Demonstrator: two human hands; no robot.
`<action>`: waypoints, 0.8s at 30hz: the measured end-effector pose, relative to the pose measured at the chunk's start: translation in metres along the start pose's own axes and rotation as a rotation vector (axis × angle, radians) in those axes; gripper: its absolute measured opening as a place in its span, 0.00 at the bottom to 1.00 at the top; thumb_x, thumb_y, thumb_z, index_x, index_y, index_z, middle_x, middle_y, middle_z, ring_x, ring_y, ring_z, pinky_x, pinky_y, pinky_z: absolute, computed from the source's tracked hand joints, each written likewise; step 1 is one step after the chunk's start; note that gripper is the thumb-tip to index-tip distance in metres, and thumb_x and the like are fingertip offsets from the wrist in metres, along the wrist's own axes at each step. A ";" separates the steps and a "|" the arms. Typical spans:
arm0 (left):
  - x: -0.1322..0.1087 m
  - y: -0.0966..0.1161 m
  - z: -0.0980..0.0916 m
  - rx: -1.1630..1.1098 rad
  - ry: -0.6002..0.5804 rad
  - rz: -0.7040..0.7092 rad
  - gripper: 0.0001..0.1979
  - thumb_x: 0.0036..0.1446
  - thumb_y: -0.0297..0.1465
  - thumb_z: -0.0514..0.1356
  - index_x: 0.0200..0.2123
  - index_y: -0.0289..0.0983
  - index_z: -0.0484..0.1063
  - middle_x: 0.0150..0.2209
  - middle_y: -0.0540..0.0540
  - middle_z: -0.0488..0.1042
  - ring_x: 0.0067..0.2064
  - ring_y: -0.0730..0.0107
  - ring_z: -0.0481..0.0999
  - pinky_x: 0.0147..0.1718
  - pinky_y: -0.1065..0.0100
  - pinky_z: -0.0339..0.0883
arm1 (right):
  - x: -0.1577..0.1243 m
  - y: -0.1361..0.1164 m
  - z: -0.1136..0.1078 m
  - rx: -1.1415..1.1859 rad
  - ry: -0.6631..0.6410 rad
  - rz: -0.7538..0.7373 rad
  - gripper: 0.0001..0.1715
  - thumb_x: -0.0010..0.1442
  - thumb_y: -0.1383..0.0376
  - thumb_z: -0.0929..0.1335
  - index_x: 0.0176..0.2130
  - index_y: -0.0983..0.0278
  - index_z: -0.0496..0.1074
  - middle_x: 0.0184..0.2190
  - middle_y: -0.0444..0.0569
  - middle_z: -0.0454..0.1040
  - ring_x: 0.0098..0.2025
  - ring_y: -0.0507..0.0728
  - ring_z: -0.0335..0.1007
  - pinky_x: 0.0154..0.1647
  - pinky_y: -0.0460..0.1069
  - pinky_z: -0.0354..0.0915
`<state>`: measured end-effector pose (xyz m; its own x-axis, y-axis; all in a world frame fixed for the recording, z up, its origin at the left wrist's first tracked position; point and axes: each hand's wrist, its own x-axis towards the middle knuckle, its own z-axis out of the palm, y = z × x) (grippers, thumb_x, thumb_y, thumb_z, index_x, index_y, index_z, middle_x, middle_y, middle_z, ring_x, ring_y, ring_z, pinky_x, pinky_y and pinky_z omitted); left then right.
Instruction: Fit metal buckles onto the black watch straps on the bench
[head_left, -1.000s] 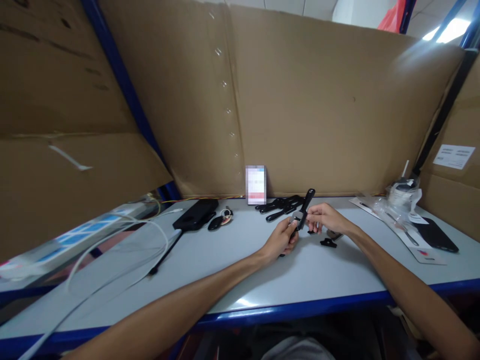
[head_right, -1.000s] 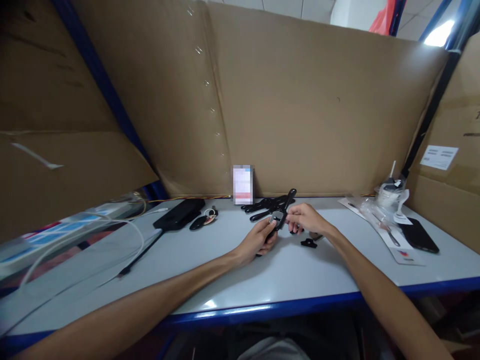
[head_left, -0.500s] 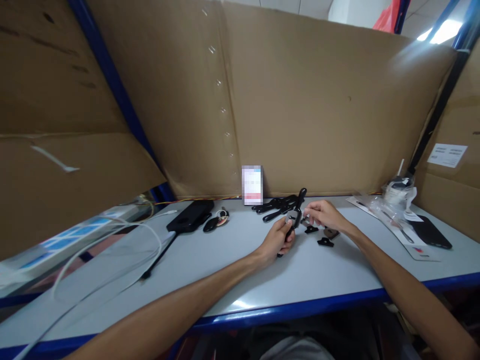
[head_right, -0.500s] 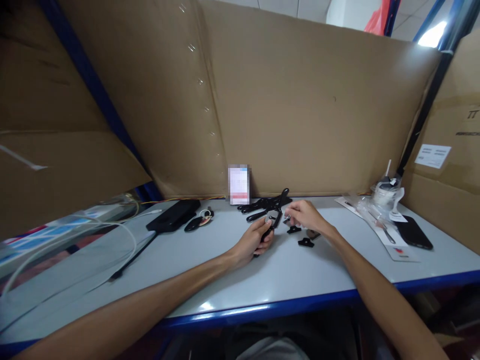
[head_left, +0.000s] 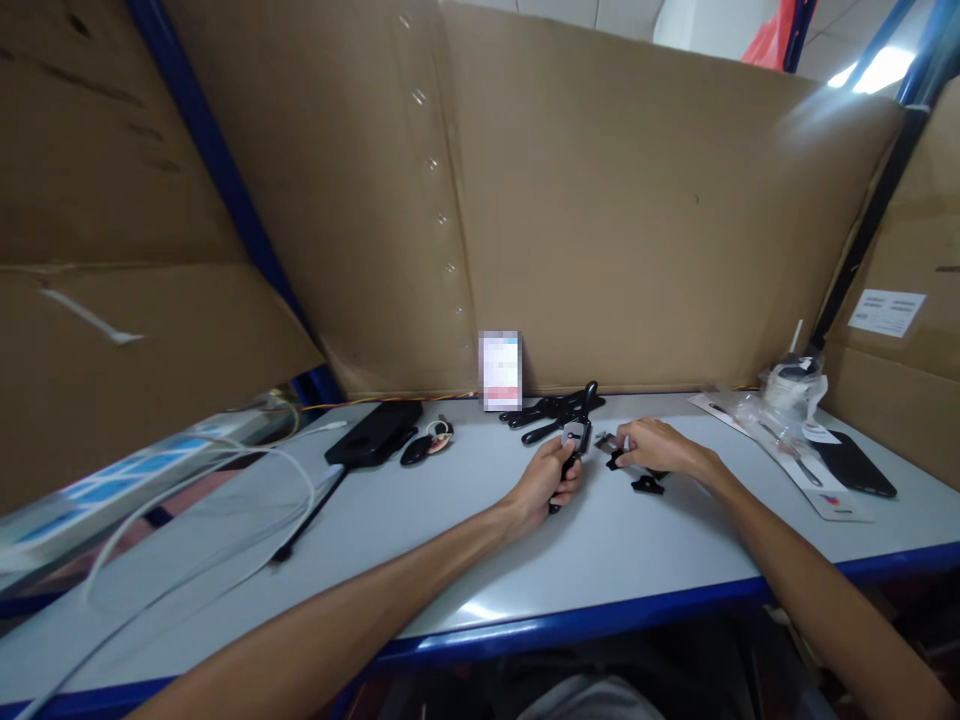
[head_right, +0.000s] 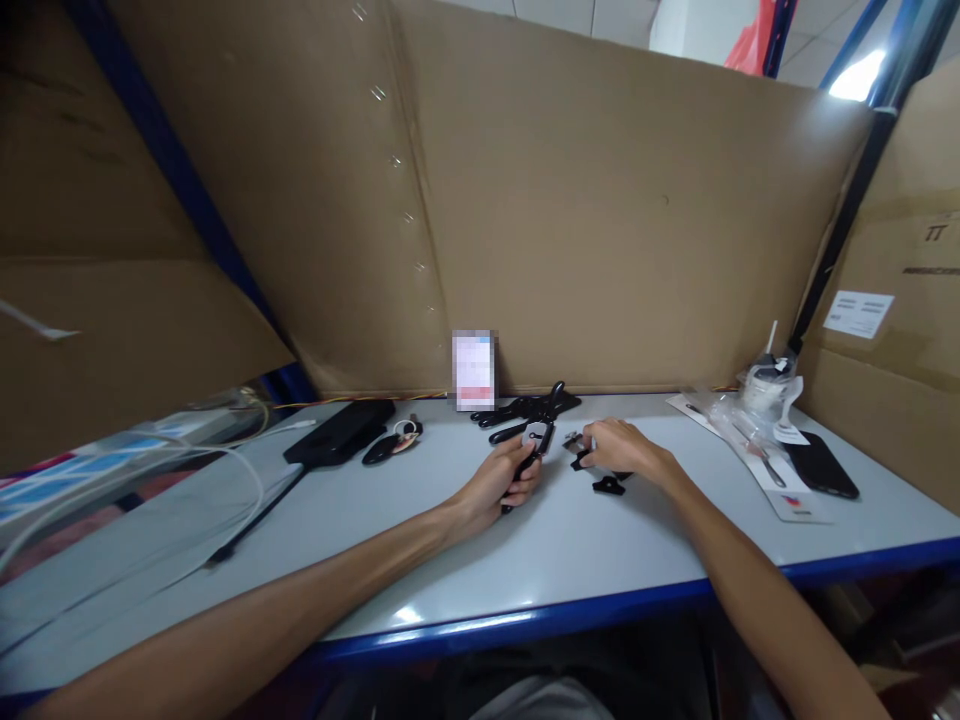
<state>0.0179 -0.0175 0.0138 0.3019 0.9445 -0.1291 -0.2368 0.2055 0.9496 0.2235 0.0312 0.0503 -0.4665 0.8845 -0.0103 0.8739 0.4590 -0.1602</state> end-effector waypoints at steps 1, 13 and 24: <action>0.000 0.000 0.000 0.002 0.000 -0.002 0.11 0.65 0.36 0.53 0.32 0.40 0.55 0.20 0.58 0.56 0.16 0.84 0.48 0.15 0.78 0.35 | 0.000 0.000 0.000 0.012 -0.010 -0.005 0.18 0.55 0.58 0.72 0.46 0.62 0.77 0.39 0.51 0.79 0.40 0.57 0.72 0.32 0.46 0.55; 0.005 0.005 -0.008 -0.100 -0.172 -0.162 0.09 0.67 0.30 0.50 0.31 0.38 0.56 0.20 0.58 0.54 0.16 0.85 0.46 0.14 0.79 0.34 | 0.011 0.019 -0.001 0.615 0.072 0.075 0.04 0.54 0.66 0.69 0.31 0.66 0.72 0.18 0.41 0.69 0.19 0.50 0.63 0.21 0.44 0.56; 0.004 0.008 -0.007 -0.058 -0.302 -0.267 0.12 0.67 0.37 0.52 0.31 0.39 0.56 0.20 0.58 0.54 0.16 0.84 0.44 0.15 0.77 0.31 | 0.015 -0.017 0.008 0.910 0.298 -0.089 0.04 0.52 0.67 0.69 0.31 0.66 0.73 0.21 0.43 0.71 0.22 0.49 0.63 0.24 0.44 0.59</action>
<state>0.0109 -0.0100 0.0193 0.6159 0.7397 -0.2711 -0.1625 0.4559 0.8751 0.2004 0.0359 0.0446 -0.3622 0.8922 0.2698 0.3372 0.3953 -0.8544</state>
